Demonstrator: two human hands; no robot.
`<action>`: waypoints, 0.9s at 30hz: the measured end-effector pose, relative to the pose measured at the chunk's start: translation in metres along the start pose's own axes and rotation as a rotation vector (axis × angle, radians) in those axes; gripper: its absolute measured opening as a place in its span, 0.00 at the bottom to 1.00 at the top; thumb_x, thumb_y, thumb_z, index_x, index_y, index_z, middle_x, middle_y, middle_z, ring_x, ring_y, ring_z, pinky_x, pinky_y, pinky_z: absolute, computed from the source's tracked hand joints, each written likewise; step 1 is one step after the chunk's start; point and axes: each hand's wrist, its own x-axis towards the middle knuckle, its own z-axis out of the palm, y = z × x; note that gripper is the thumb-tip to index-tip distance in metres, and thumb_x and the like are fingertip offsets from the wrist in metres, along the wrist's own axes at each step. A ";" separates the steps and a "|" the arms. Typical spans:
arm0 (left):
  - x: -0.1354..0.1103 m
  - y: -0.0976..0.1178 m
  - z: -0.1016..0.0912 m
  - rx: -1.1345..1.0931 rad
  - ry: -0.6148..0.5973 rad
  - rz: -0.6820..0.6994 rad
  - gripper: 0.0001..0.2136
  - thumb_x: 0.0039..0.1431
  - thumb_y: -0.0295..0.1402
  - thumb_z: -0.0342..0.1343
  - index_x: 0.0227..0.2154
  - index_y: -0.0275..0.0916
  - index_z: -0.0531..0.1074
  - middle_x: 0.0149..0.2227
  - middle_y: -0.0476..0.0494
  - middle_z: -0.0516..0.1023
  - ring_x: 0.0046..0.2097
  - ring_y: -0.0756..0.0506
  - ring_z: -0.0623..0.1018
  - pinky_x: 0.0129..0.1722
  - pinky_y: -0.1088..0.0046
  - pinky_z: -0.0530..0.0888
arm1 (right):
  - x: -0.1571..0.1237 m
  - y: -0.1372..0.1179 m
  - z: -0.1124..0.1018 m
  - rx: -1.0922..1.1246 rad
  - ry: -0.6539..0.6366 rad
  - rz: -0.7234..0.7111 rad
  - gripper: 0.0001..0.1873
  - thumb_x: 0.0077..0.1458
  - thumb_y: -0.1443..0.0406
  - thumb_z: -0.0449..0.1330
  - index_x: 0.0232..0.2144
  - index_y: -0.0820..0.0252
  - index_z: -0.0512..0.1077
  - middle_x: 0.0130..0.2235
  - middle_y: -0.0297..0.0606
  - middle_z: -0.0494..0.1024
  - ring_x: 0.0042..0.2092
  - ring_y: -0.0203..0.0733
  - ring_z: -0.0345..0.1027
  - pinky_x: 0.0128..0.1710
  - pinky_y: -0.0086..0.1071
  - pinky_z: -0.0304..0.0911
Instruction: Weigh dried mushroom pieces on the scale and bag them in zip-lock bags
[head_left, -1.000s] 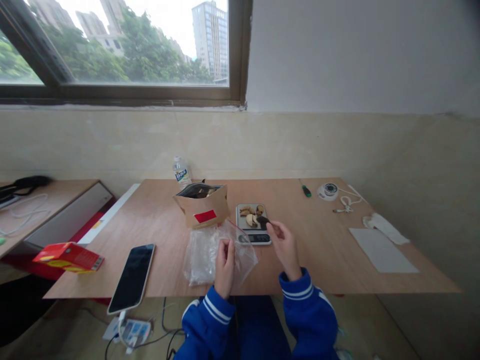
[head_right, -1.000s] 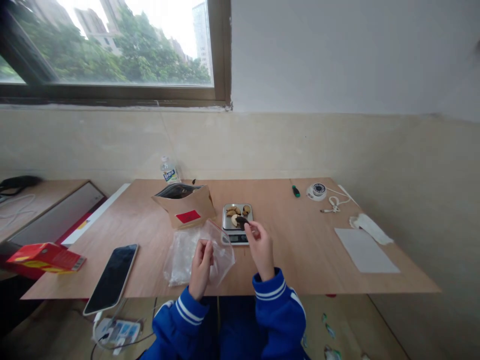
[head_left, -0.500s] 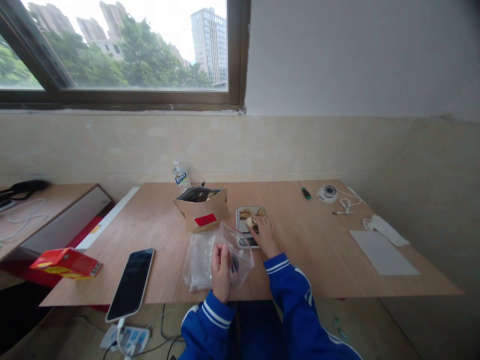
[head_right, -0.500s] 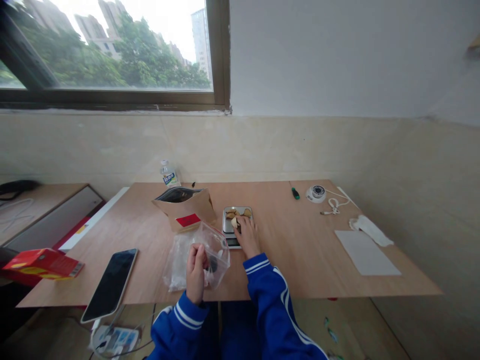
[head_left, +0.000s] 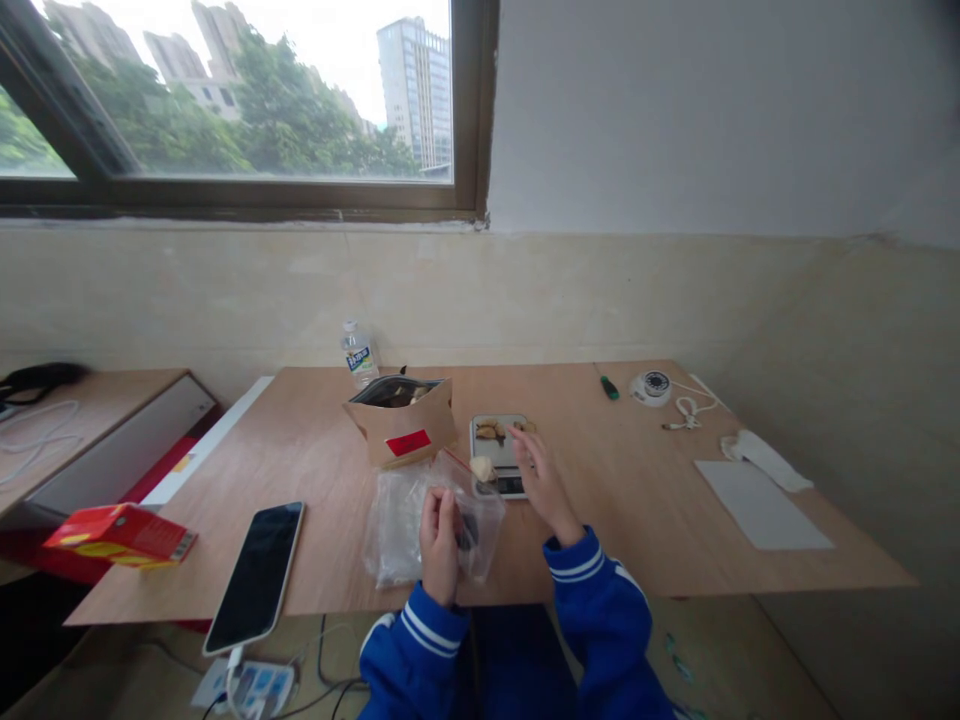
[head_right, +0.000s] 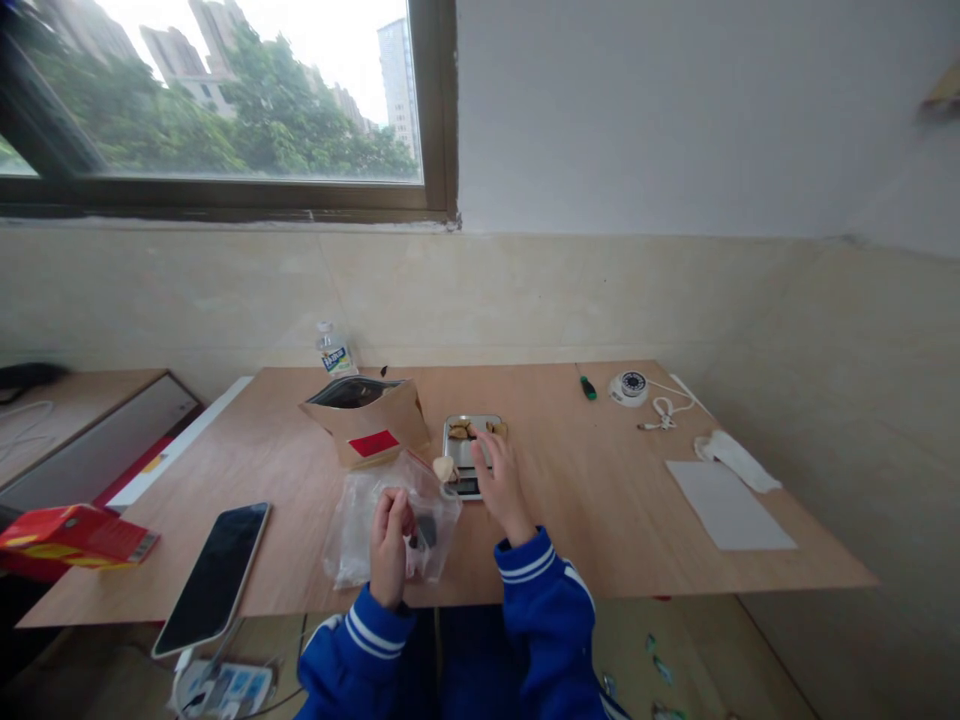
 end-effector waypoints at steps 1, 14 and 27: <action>0.000 0.003 -0.001 -0.001 0.004 0.005 0.17 0.55 0.48 0.50 0.23 0.40 0.58 0.18 0.57 0.55 0.21 0.54 0.58 0.21 0.77 0.59 | 0.004 0.011 0.003 -0.058 0.049 0.014 0.20 0.60 0.60 0.45 0.51 0.59 0.66 0.50 0.46 0.70 0.53 0.45 0.61 0.53 0.43 0.56; 0.003 0.000 -0.006 0.015 -0.006 0.041 0.16 0.56 0.47 0.50 0.24 0.40 0.59 0.18 0.56 0.56 0.22 0.52 0.59 0.24 0.75 0.59 | 0.034 0.082 0.007 -0.109 0.157 0.107 0.22 0.54 0.56 0.53 0.44 0.67 0.70 0.44 0.51 0.74 0.47 0.49 0.66 0.49 0.44 0.59; 0.005 -0.009 0.003 -0.107 0.003 0.020 0.16 0.54 0.47 0.53 0.25 0.39 0.61 0.19 0.56 0.61 0.23 0.54 0.63 0.25 0.78 0.63 | -0.022 0.011 -0.040 0.150 -0.257 0.232 0.23 0.57 0.53 0.51 0.51 0.56 0.66 0.46 0.42 0.72 0.44 0.43 0.67 0.45 0.39 0.64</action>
